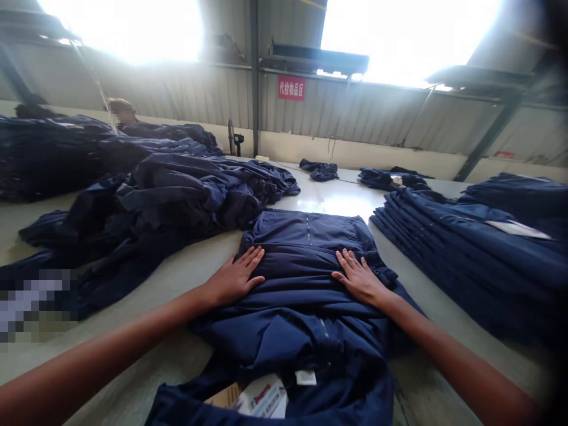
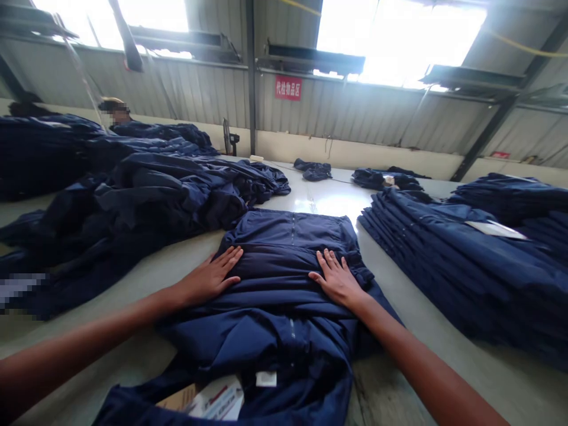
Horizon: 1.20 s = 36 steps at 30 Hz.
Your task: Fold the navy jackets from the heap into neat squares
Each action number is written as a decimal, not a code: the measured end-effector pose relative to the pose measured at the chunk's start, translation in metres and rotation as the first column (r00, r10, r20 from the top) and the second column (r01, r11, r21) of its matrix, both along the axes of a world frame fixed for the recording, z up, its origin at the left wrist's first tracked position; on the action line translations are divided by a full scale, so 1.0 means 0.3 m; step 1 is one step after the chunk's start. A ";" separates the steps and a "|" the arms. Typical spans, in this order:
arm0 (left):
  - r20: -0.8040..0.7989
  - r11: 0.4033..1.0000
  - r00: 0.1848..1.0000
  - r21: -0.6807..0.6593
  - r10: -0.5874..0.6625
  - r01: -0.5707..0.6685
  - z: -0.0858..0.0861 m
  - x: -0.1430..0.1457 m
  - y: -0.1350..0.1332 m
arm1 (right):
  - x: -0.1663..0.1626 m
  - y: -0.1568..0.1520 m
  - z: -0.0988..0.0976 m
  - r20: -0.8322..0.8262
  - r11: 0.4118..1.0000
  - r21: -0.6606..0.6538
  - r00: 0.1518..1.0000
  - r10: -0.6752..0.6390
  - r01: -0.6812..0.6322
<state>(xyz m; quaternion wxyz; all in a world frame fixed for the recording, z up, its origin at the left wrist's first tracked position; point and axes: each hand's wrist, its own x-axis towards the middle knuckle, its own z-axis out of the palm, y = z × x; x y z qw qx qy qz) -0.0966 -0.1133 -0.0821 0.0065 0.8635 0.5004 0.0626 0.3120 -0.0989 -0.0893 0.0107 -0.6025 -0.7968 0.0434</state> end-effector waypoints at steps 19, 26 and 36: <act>0.060 0.961 0.997 0.271 0.039 -0.054 -0.112 0.017 0.035 | -0.624 -0.065 0.078 -0.174 0.894 0.169 0.880 0.442 -0.415; 0.119 0.977 0.991 0.198 0.061 -0.084 -0.107 0.017 0.035 | -0.252 -0.001 0.068 -0.045 0.946 0.109 0.949 0.311 -0.305; 0.131 0.988 0.986 0.105 0.103 -0.117 -0.064 0.035 0.020 | 0.098 -0.025 0.032 0.132 0.949 0.251 0.978 0.164 -0.193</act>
